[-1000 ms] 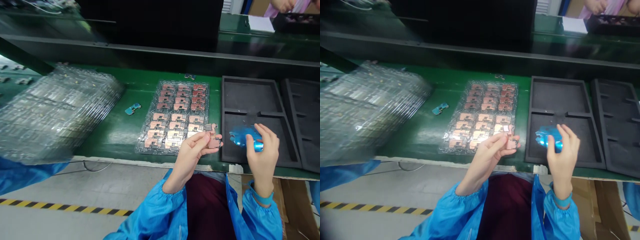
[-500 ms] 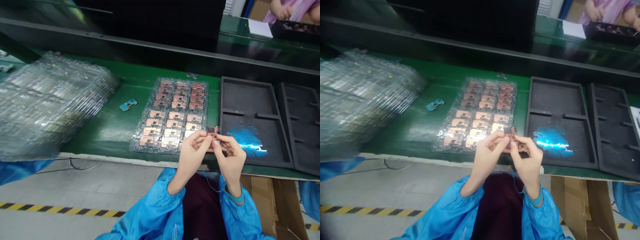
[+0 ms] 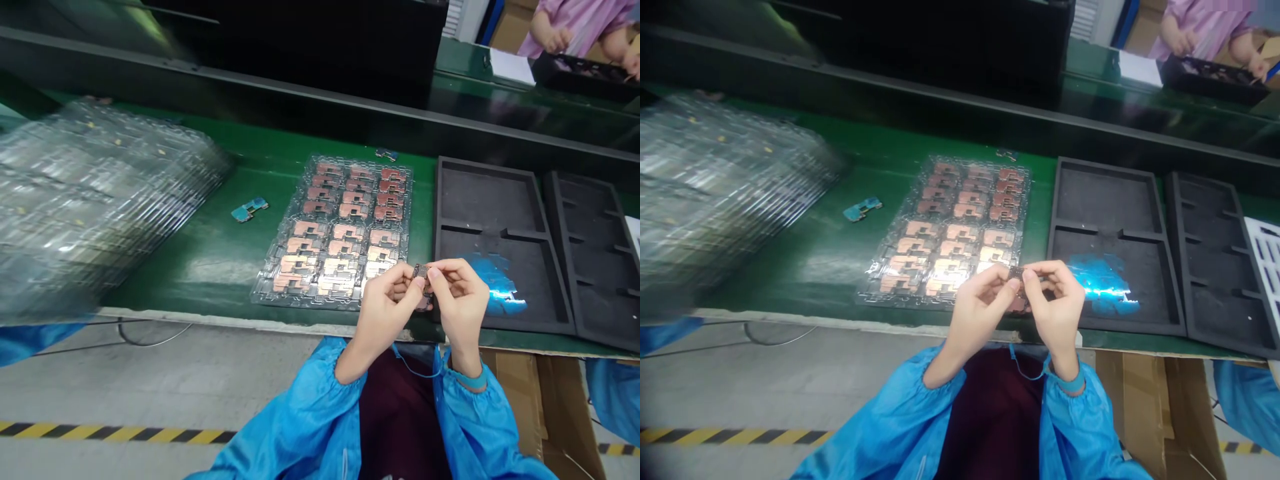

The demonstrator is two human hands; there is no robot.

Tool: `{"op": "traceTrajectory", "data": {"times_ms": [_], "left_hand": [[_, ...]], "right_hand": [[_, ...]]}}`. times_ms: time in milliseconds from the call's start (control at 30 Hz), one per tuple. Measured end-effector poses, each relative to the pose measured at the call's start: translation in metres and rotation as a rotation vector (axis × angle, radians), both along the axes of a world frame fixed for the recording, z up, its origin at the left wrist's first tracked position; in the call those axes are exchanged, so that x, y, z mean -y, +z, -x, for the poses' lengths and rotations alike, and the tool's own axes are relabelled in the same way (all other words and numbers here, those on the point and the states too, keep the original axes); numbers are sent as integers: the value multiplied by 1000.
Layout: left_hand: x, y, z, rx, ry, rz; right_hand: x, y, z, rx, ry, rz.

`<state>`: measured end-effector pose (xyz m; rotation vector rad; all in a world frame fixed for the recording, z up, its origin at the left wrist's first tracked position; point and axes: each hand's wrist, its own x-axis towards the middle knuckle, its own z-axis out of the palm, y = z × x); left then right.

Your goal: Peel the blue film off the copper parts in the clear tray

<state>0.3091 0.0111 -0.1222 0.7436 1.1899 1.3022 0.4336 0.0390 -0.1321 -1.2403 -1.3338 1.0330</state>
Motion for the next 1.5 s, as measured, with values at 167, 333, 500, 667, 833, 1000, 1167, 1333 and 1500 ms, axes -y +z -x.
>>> {"op": "traceTrajectory", "data": {"times_ms": [167,333,500,667,833,1000,1167,1333,1500], "left_hand": [[1,-11,-3,-35,41,-8],[0,-18,5,-31,5,35],[-8,-13,49,-130,-73,82],[-29,-12,97,-533,-65,-6],[-64,-23,104,-681,-131,-43],[-82,-37,99,-828,-37,-130],[-61,-46,96,-1054,-38,-299],[-33,-47,85,-1151,-306,-292],[-32,-47,80,-1451,-392,-327]], "right_hand": [[1,-7,7,21,-78,-23],[0,-12,7,7,-23,-14],[-7,-14,-15,8,54,-28],[-16,-22,-47,92,-35,-28],[-22,-34,-59,142,13,-4],[-22,-41,-61,191,100,38],[-21,-41,-63,218,111,51],[-17,-41,-65,229,133,45],[-14,-42,-66,247,144,65]]}}
